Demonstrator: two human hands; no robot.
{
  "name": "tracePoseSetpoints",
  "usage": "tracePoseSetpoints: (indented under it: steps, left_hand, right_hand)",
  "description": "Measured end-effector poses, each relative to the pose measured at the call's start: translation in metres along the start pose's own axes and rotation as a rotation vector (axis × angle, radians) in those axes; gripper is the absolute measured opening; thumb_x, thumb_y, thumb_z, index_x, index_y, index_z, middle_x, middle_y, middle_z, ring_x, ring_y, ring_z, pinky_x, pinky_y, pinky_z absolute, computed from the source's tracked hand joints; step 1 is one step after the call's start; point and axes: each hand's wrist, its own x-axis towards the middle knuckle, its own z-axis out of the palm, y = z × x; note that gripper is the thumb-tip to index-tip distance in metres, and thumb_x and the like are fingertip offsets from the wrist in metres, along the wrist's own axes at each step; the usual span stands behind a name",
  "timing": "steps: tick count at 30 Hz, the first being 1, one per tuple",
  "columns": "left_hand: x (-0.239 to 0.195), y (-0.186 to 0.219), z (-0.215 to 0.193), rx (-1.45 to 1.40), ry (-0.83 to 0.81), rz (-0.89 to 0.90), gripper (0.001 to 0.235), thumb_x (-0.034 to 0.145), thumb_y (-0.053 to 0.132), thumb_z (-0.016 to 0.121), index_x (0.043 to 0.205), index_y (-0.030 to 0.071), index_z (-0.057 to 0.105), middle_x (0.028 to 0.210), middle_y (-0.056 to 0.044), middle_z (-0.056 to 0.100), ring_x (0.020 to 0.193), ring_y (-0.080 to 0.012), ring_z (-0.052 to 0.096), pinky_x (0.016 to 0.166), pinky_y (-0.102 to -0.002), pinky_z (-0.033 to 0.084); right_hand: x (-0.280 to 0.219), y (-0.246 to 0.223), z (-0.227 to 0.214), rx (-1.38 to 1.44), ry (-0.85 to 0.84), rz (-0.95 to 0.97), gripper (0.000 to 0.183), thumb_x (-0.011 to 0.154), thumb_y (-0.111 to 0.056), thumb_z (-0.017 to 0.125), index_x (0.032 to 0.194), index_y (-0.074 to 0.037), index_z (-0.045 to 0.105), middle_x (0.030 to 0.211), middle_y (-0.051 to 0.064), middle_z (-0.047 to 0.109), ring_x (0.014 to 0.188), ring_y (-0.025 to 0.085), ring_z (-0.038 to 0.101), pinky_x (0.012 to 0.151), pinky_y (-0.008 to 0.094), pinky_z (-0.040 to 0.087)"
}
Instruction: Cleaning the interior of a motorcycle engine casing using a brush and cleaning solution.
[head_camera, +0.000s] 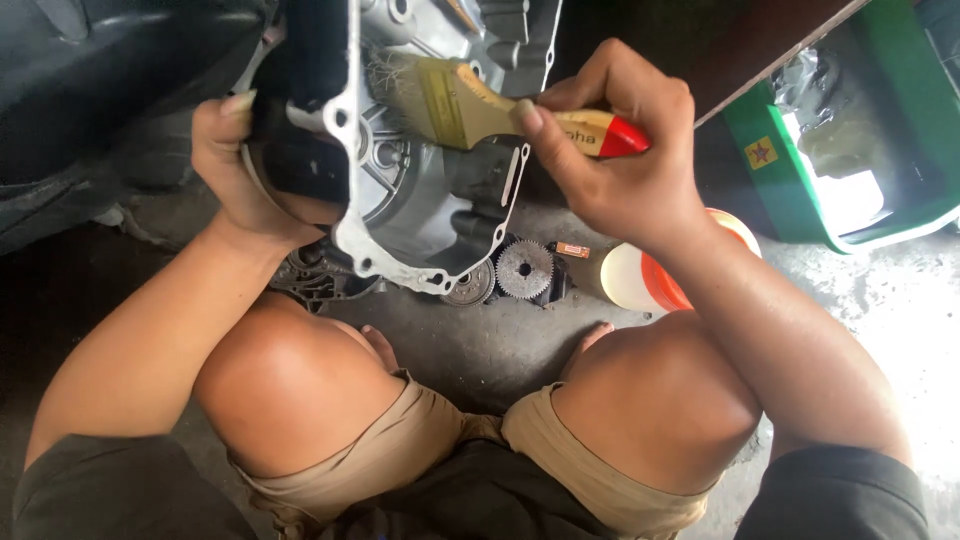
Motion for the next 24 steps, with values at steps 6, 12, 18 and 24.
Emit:
tracePoseSetpoints:
  steps: [6,12,18,24]
  left_hand:
    - [-0.001,0.0,-0.012,-0.089,-0.101,-0.053,0.055,0.084,0.035,0.063,0.121,-0.005,0.066,0.098,-0.016,0.071,0.091,-0.029,0.069,0.083,-0.039,0.055]
    - [0.0,0.0,-0.008,-0.07,-0.118,-0.046,0.051,0.084,0.035,0.063,0.115,-0.006,0.069,0.096,-0.015,0.072,0.089,-0.0289,0.069,0.083,-0.037,0.055]
    - [-0.003,-0.004,-0.016,-0.015,-0.158,-0.081,0.049,0.086,0.039,0.061,0.112,-0.002,0.069,0.094,-0.012,0.072,0.088,-0.026,0.069,0.077,-0.035,0.054]
    - [0.003,-0.005,-0.009,-0.095,-0.189,-0.103,0.06,0.086,0.034,0.062,0.131,-0.006,0.062,0.111,-0.017,0.072,0.102,-0.0299,0.069,0.09,-0.039,0.055]
  right_hand:
    - [-0.001,-0.016,-0.001,-0.04,-0.061,-0.086,0.022,0.103,0.003,0.076,0.093,0.004,0.056,0.095,0.015,0.071,0.085,0.024,0.074,0.072,0.031,0.054]
    - [-0.003,-0.021,0.007,0.07,-0.03,0.003,0.029,0.105,-0.006,0.073,0.088,0.0,0.049,0.088,0.011,0.068,0.078,0.018,0.066,0.068,0.028,0.048]
    - [-0.002,-0.022,0.006,0.187,-0.029,0.118,0.028,0.104,-0.01,0.071,0.088,-0.003,0.049,0.09,0.009,0.069,0.079,0.014,0.062,0.07,0.026,0.047]
    - [-0.004,-0.016,0.01,0.034,0.076,0.028,0.026,0.105,-0.006,0.072,0.088,0.002,0.054,0.09,0.014,0.068,0.083,0.022,0.07,0.07,0.029,0.05]
